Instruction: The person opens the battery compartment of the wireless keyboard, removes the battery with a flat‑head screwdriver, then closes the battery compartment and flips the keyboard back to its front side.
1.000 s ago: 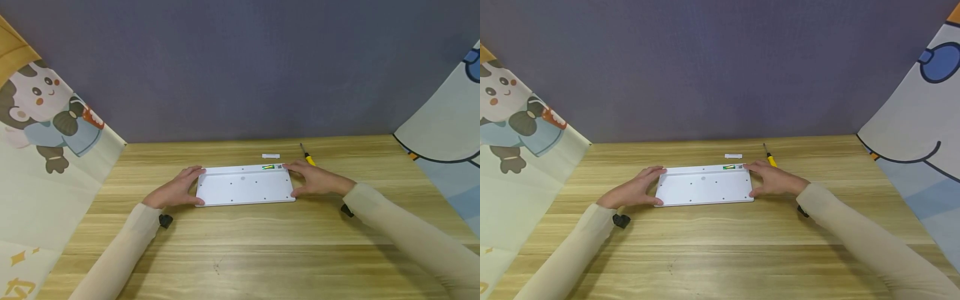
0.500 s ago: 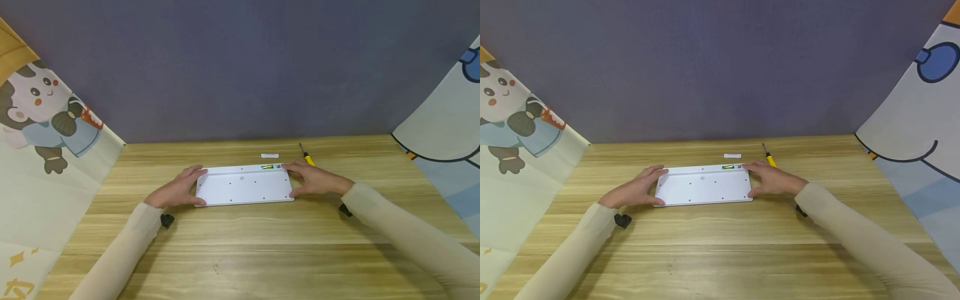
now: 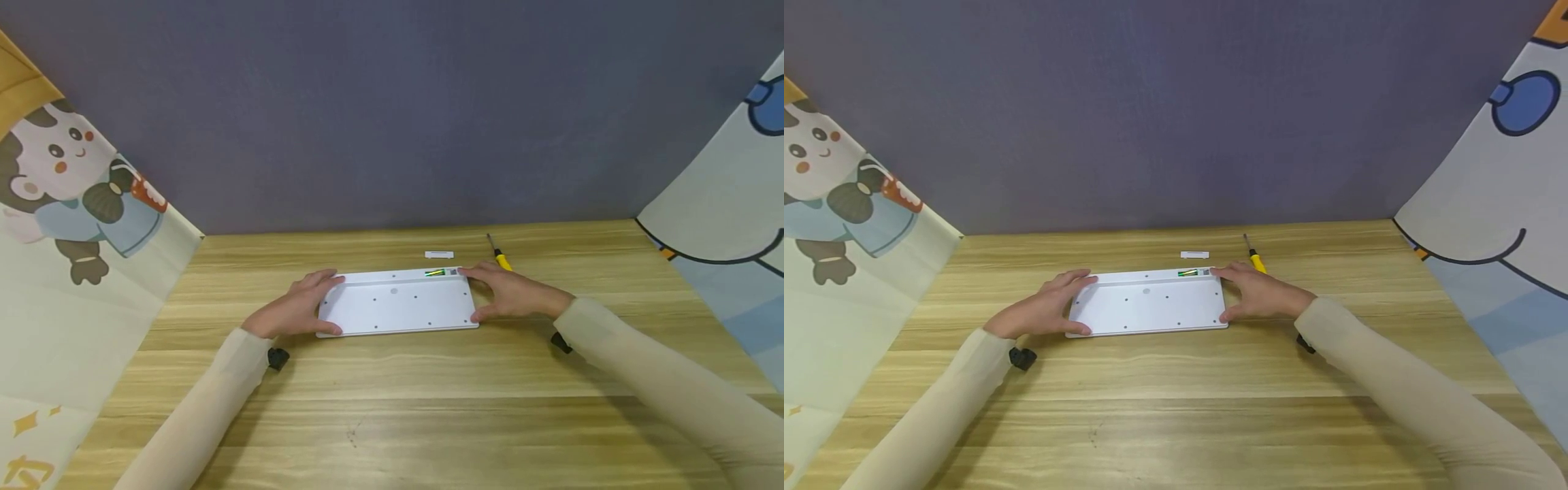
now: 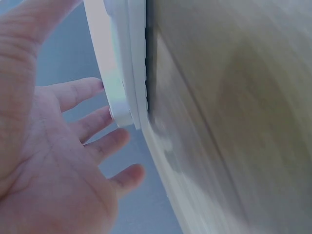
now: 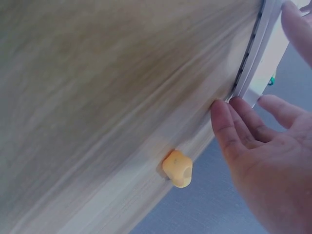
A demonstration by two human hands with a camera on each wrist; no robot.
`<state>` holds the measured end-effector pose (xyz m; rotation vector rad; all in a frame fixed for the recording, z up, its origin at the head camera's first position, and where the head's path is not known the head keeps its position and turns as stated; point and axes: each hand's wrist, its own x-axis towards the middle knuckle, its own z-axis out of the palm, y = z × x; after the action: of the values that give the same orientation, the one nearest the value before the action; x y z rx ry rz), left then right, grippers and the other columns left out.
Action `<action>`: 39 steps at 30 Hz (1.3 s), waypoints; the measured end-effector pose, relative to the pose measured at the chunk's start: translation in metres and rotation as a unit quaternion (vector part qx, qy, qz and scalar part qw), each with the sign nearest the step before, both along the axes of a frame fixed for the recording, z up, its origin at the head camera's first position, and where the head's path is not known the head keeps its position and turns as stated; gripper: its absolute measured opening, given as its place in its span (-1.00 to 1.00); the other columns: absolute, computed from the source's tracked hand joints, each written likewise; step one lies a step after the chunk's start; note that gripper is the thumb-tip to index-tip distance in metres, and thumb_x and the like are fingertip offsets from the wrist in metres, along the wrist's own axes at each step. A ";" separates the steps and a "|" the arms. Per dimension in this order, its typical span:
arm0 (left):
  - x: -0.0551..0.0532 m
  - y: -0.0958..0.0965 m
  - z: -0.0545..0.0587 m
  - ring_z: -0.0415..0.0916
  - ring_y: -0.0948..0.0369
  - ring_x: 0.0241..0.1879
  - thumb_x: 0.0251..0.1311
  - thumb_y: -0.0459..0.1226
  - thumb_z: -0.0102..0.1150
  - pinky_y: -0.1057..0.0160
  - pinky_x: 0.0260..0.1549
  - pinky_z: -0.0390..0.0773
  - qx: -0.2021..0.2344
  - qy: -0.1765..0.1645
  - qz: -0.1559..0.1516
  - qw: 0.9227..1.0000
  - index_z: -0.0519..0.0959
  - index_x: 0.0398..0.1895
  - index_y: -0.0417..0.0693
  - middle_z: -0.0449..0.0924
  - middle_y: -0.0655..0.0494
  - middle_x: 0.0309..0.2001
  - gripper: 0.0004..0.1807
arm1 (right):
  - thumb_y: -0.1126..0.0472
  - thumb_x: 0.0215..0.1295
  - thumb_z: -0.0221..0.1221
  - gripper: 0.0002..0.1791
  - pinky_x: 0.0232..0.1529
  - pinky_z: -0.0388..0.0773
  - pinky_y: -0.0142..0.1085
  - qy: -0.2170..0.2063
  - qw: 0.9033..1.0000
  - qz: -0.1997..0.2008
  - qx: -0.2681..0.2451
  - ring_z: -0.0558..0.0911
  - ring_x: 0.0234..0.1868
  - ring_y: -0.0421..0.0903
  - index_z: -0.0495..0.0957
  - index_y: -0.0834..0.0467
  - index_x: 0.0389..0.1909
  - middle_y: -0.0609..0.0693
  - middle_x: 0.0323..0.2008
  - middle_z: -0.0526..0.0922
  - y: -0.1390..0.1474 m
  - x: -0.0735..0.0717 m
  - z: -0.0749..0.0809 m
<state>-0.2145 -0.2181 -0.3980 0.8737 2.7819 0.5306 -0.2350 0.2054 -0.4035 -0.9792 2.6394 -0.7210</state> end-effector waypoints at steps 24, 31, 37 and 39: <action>-0.005 0.015 0.001 -0.04 -0.01 0.37 -0.12 0.15 0.41 -0.10 0.24 -0.01 -0.004 0.017 -0.026 1.000 0.16 0.42 -0.11 0.06 -0.14 0.40 0.07 | -0.08 -0.08 0.45 0.06 0.16 0.29 0.00 -0.005 1.000 -0.010 0.009 0.31 0.20 0.05 0.16 0.20 0.41 0.16 0.20 0.33 -0.002 -0.001 -0.002; -0.008 0.023 0.002 -0.05 0.01 0.37 -0.14 0.20 0.38 -0.08 0.25 -0.03 -0.009 0.019 -0.034 0.999 0.15 0.43 -0.06 0.06 -0.09 0.41 0.09 | -0.11 -0.09 0.44 0.07 0.15 0.30 -0.01 -0.008 1.000 -0.010 0.008 0.31 0.20 0.05 0.15 0.18 0.41 0.15 0.20 0.33 0.000 -0.001 -0.003; -0.009 0.030 0.002 -0.05 0.02 0.37 -0.14 0.19 0.39 -0.09 0.25 -0.05 -0.013 0.018 -0.043 0.999 0.15 0.43 -0.08 0.06 -0.11 0.41 0.09 | -0.12 -0.09 0.44 0.07 0.15 0.30 -0.02 -0.007 1.000 -0.010 0.012 0.32 0.20 0.05 0.16 0.19 0.41 0.15 0.20 0.34 0.000 -0.001 -0.003; -0.009 0.032 0.003 -0.04 0.02 0.37 -0.14 0.18 0.39 -0.10 0.26 -0.06 -0.014 0.017 -0.043 0.999 0.15 0.43 -0.08 0.06 -0.10 0.41 0.09 | -0.11 -0.09 0.44 0.07 0.16 0.30 -0.02 -0.007 1.000 -0.010 0.013 0.32 0.20 0.05 0.16 0.19 0.41 0.15 0.21 0.33 -0.001 -0.002 -0.003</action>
<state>-0.2236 -0.1860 -0.3953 1.0006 2.7588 0.4653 -0.2366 0.2048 -0.4061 -0.9380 2.6436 -0.6951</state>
